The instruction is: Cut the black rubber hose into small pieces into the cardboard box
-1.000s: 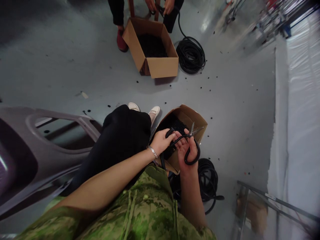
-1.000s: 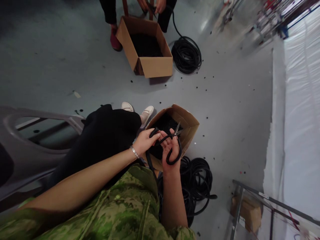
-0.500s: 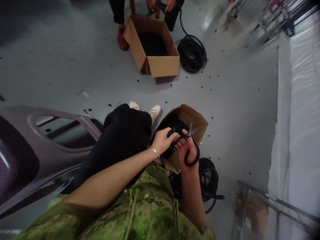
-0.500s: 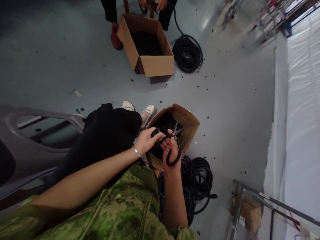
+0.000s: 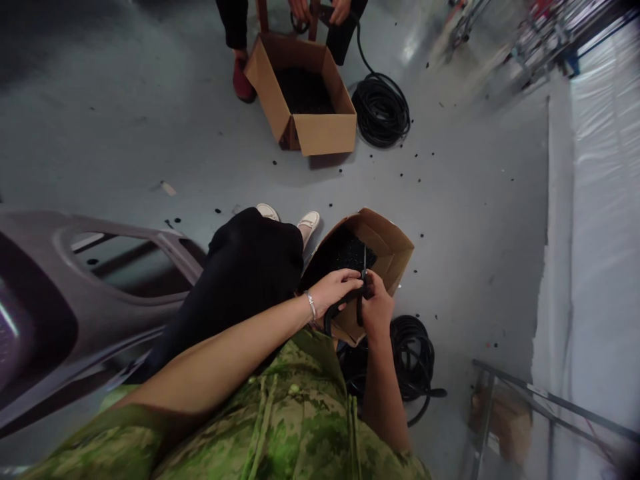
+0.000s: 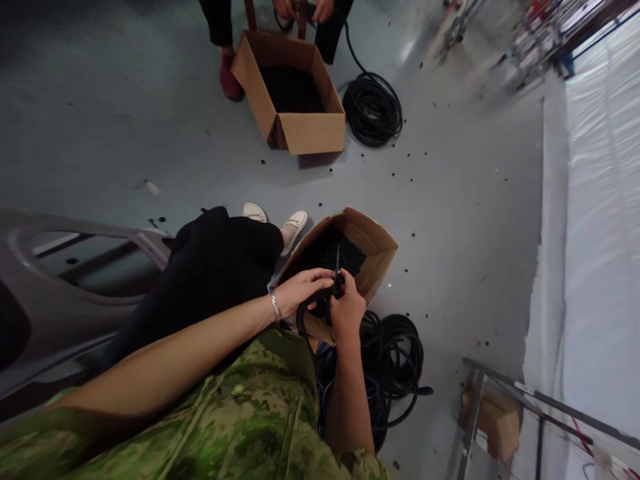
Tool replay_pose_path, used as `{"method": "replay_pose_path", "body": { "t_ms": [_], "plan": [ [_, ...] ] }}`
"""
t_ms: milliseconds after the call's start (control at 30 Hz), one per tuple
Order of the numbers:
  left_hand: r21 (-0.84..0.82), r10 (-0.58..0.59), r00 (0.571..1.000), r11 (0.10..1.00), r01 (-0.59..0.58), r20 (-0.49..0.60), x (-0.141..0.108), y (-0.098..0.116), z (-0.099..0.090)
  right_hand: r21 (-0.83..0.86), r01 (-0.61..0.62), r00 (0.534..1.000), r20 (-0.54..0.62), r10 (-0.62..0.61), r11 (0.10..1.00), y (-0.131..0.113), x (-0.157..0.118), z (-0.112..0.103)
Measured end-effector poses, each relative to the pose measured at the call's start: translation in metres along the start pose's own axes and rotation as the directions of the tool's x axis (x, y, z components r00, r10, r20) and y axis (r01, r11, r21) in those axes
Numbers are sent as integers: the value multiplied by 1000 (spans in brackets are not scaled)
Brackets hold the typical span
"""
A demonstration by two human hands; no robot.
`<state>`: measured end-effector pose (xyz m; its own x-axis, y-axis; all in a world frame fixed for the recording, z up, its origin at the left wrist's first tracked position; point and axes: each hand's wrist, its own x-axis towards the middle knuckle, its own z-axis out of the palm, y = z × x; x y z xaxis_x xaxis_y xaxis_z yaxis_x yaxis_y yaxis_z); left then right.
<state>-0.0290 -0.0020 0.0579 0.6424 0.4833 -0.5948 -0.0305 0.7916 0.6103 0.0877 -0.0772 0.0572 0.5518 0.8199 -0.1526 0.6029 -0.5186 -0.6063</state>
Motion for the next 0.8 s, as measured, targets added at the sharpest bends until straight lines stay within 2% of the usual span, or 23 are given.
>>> {"method": "replay_pose_path", "body": {
  "t_ms": [67, 133, 233, 300, 400, 600, 800],
  "plan": [
    [28, -3, 999, 1000, 2, 41, 0, -1, 0, 21, 19, 1000, 5, -19, 1000, -2, 1, 0],
    [29, 6, 998, 1000, -8, 62, 1, -2, -1, 163, 12, 997, 70, -24, 987, -3, 4, -2],
    [-33, 45, 998, 998, -44, 43, 4, -1, -3, 469, -115, 974, 227, 6, 876, 1, 8, -5],
    [-67, 41, 999, 997, -39, 35, 5, -1, -3, 572, -202, 959, 281, 41, 795, 5, 10, -6],
    [-73, -2, 1000, 997, 4, 26, 6, -2, -3, 594, -228, 963, 252, 91, 771, 8, 9, -4],
    [-68, 15, 1000, 998, -16, -12, 6, -6, -4, 585, -69, 996, 86, 23, 808, 2, -7, 1],
    [16, -24, 1000, 1000, 24, -2, 5, -8, -6, 548, -90, 994, 103, 40, 831, 9, -14, 4]
  ]
}}
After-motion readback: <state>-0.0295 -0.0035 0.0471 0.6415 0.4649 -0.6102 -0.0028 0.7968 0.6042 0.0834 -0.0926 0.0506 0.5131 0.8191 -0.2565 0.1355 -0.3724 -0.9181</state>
